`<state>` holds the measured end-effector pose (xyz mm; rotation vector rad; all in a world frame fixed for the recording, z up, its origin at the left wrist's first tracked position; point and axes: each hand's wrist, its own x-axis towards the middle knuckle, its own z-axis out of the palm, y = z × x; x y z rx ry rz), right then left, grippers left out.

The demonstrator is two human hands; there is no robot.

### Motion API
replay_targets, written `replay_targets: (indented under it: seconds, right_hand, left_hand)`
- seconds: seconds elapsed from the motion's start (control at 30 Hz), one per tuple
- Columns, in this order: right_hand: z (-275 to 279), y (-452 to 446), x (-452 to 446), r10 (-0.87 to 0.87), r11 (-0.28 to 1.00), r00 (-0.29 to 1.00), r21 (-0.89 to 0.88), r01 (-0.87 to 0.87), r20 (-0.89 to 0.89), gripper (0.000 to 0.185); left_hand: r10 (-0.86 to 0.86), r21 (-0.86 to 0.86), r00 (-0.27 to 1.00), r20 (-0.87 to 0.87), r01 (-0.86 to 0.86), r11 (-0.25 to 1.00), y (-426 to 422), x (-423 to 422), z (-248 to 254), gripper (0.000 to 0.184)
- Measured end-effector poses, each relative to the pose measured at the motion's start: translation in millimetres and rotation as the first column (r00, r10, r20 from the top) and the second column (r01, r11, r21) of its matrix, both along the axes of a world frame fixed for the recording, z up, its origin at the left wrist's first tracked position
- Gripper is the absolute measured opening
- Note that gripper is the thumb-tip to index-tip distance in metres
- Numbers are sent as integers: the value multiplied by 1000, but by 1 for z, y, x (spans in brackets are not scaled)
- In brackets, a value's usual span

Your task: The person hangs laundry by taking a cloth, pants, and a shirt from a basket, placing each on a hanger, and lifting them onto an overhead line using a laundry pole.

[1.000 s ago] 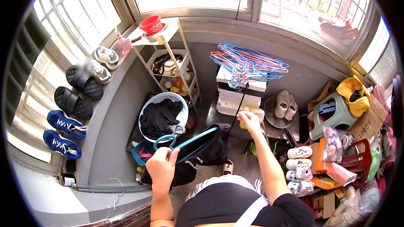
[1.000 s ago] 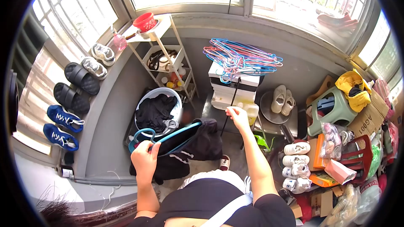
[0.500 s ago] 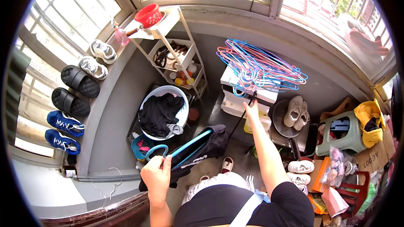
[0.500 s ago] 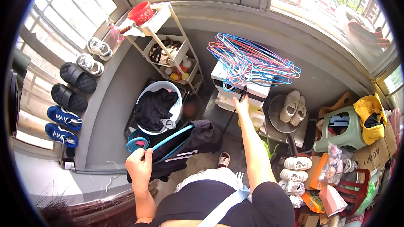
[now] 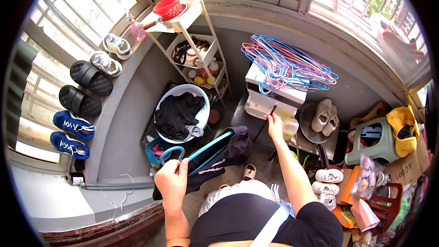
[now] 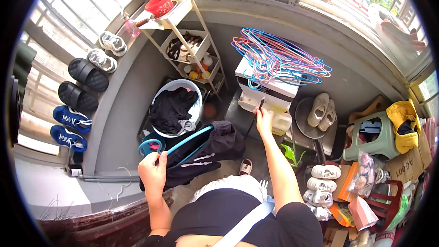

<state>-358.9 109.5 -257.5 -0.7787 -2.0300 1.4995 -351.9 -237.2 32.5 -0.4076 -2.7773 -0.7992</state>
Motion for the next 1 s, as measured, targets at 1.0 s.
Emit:
replay_targets:
  seconds: [1.0]
  right_hand:
    - [159,-311,192,156,886,979,456,-81,-129,11]
  left_hand:
    - [-451,221,892,-22,445,868,-157,54,1,21]
